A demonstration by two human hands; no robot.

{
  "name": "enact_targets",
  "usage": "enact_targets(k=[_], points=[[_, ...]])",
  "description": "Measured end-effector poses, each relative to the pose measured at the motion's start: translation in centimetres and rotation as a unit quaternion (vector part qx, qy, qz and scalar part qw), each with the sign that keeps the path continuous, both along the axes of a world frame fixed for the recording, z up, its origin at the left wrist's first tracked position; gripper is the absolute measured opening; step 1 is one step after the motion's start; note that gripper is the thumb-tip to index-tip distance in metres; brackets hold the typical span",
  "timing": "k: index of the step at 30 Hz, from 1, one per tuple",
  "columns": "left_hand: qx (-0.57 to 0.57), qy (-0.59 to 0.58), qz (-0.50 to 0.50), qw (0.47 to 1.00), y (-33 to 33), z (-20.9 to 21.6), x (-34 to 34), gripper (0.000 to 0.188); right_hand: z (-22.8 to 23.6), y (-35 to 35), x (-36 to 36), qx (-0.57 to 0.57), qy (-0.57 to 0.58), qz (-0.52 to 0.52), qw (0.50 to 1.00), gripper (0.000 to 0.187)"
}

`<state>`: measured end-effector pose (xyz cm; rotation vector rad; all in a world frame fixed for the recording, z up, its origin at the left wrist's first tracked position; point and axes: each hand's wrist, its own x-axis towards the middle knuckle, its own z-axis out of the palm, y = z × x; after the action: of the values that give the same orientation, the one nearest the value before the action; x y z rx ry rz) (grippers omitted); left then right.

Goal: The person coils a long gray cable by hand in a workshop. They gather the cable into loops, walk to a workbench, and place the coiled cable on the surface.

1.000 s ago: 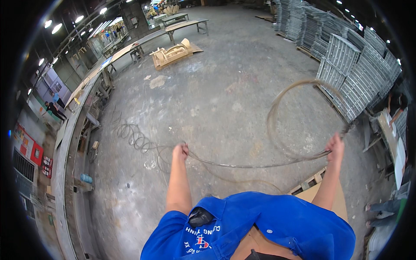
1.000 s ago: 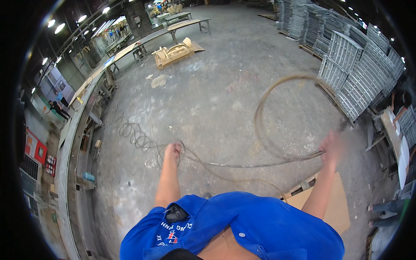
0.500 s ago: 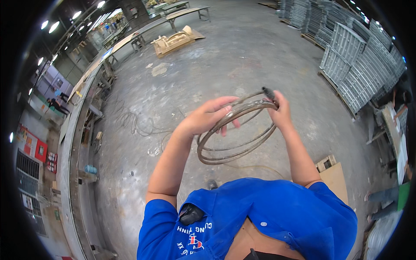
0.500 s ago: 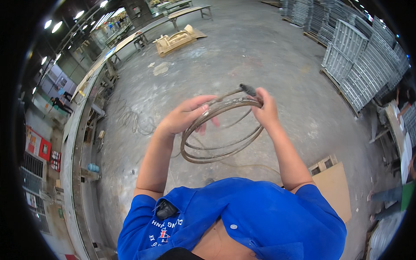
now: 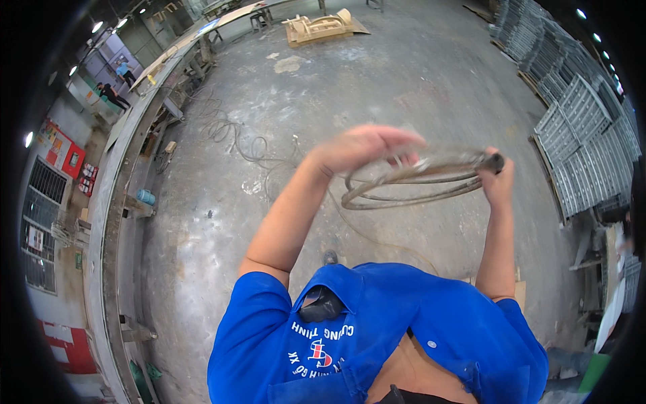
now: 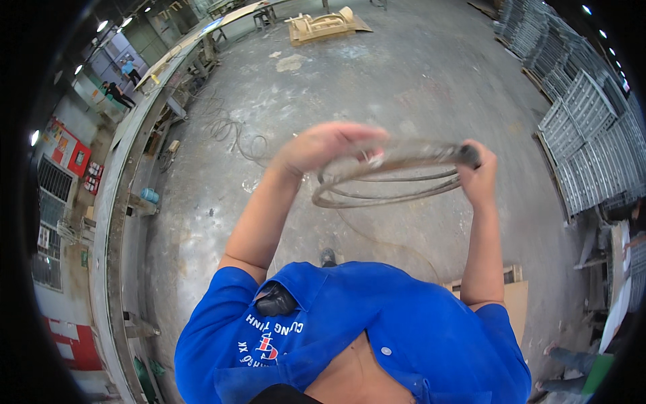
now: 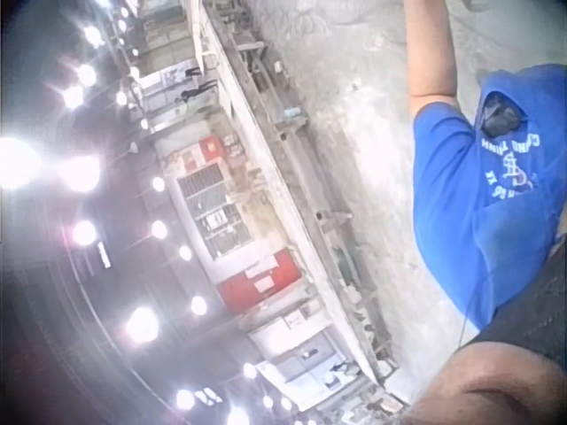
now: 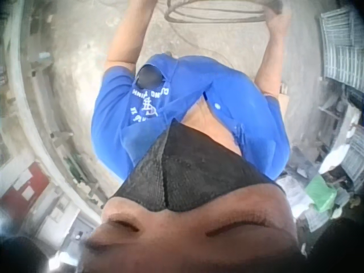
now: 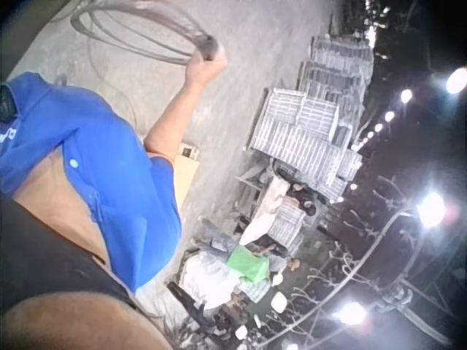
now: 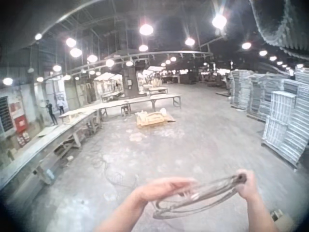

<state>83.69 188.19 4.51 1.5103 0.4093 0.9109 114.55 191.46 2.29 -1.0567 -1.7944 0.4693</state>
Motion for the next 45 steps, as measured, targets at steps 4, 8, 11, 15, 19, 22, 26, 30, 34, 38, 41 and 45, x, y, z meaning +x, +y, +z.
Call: enact_targets(k=[4,8,11,15,19,22,26,30,34,38,41,45], points=[[-0.127,0.239,0.163,0.949,2.8,-6.6,-4.5,0.065,1.6,-0.2,3.3,-0.157,0.416,0.069,0.893,0.015],[-0.433,0.047,-0.083,0.897,-1.0,-17.6,1.0,0.079,3.2,-1.3,6.2,-0.158,0.557,0.023,0.815,0.031],[-0.524,-0.201,0.113,0.82,1.7,-22.2,4.5,0.075,2.8,-2.0,8.4,-0.193,0.563,0.089,0.798,0.035],[-0.448,-0.39,0.319,0.738,7.2,-23.8,-0.8,0.046,-1.4,-2.3,12.0,-0.177,0.51,-0.03,0.841,0.038],[-0.419,-0.403,0.498,0.643,4.8,-23.4,-11.5,0.018,-7.3,-1.2,15.7,-0.154,0.414,-0.328,0.835,0.035],[-0.343,-0.21,0.564,0.721,0.0,-21.3,-14.9,0.01,-10.7,1.4,14.2,-0.229,0.256,-0.365,0.865,0.03],[-0.221,0.112,0.549,0.799,-3.7,-15.3,-15.0,0.018,-13.2,3.0,2.6,-0.131,0.002,-0.201,0.971,0.033],[0.156,0.348,0.508,0.772,-6.9,-10.4,-13.0,0.033,-11.8,1.8,-12.1,-0.113,-0.096,0.089,0.985,0.013],[-0.007,0.235,0.448,0.863,-11.5,-6.3,-14.0,0.032,-8.5,1.0,-23.0,-0.079,-0.056,0.238,0.966,0.02],[-0.188,0.138,0.402,0.885,-16.2,-3.1,-17.9,0.035,-5.6,1.0,-31.8,-0.046,-0.024,0.32,0.946,0.027],[-0.159,0.132,0.432,0.878,-17.9,-1.6,-20.8,0.037,-4.8,0.9,-38.0,-0.049,-0.019,0.441,0.896,0.031],[-0.155,0.099,0.445,0.876,-19.8,0.1,-25.7,0.038,-3.0,1.6,-45.3,0.148,-0.024,0.485,0.861,0.03]])
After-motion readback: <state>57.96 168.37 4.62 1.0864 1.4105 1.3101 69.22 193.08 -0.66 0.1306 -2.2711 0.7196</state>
